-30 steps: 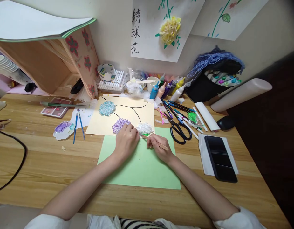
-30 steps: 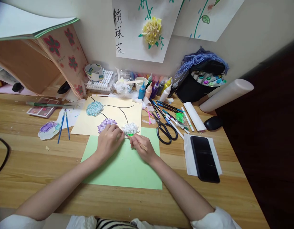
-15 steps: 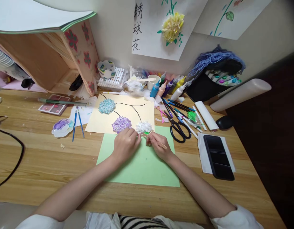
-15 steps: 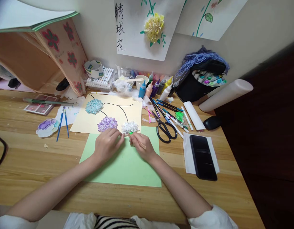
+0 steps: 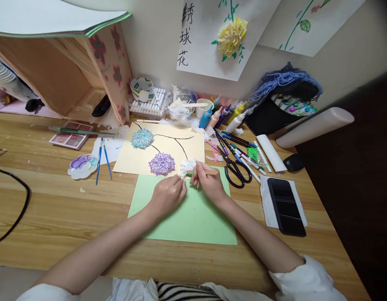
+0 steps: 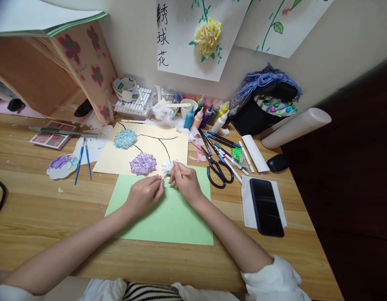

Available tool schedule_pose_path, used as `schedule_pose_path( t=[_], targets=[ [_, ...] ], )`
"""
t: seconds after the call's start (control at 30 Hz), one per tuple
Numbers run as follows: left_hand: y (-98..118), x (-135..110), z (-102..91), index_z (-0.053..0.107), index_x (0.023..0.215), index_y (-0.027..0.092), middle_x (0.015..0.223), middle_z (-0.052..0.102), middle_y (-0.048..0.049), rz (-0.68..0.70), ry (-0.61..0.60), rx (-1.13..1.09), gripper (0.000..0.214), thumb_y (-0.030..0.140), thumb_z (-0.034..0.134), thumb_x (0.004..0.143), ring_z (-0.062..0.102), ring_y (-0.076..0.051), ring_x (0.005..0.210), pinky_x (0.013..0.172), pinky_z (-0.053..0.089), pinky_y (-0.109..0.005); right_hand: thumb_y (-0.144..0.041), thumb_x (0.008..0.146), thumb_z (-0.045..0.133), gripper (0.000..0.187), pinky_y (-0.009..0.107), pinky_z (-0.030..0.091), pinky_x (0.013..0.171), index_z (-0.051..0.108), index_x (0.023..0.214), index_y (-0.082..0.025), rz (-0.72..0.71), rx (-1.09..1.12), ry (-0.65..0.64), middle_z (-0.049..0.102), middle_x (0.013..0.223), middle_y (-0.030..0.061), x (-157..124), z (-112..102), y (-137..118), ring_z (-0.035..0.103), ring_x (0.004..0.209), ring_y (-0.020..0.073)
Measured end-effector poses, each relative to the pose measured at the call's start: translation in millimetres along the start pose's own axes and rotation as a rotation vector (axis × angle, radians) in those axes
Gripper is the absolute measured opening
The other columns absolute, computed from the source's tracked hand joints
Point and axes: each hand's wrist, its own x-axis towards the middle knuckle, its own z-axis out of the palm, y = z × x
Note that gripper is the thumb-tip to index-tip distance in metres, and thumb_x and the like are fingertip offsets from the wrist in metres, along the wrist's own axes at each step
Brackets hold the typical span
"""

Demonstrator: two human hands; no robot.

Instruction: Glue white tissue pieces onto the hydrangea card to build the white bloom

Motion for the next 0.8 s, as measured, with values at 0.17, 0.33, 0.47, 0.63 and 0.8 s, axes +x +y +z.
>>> schedule_pose_path(
  t=[0.17,0.33,0.47,0.63,0.8],
  targets=[
    [-0.4,-0.2,0.9,0.060,0.067,0.015,0.068,0.063,-0.0026,0.014,-0.004,0.023,0.026,0.019,0.044,0.087,0.058,-0.012,0.059,0.054,0.039,-0.027,-0.047,0.088,0.040,0.043,0.021,0.044,0.032,0.050,0.058,-0.018,0.207,-0.007,0.030,0.057,0.041,0.0008,30.3,8.2,-18.8,0.055,0.034,0.0129],
    [-0.7,-0.4,1.2,0.058,0.065,0.015,0.067,0.062,-0.0027,0.018,-0.010,0.029,0.027,0.019,0.043,0.087,0.057,-0.013,0.058,0.053,0.038,-0.028,-0.042,0.088,0.042,0.043,0.022,0.045,0.030,0.050,0.053,-0.017,0.317,-0.039,-0.030,0.058,0.038,0.0034,48.4,9.4,-23.3,0.055,0.031,0.0143],
    [-0.3,-1.3,0.7,0.059,0.067,0.015,0.067,0.061,-0.0022,0.014,-0.018,0.031,0.026,0.018,0.043,0.087,0.056,-0.013,0.058,0.053,0.038,-0.028,-0.048,0.087,0.043,0.046,0.020,0.042,0.033,0.053,0.056,-0.016,0.208,-0.035,-0.037,0.059,0.042,0.0028,34.0,-0.6,-25.2,0.054,0.033,0.0120],
    [0.2,-1.8,-0.6,0.058,0.066,0.016,0.065,0.059,-0.0015,0.020,-0.009,0.032,0.025,0.017,0.043,0.086,0.054,-0.013,0.058,0.053,0.038,-0.027,-0.046,0.091,0.038,0.044,0.020,0.041,0.044,0.053,0.061,-0.018,-0.048,-0.076,-0.026,0.058,0.049,-0.0001,-1.3,-15.8,-20.9,0.053,0.043,0.0097],
    [-0.1,-1.5,0.4,0.058,0.067,0.016,0.066,0.059,-0.0019,0.019,-0.011,0.033,0.025,0.018,0.043,0.087,0.056,-0.013,0.059,0.054,0.039,-0.027,-0.040,0.093,0.035,0.041,0.021,0.041,0.051,0.053,0.063,-0.018,-0.076,-0.132,-0.131,0.058,0.054,-0.0004,-17.1,-13.8,-7.1,0.052,0.048,0.0097]
  ],
)
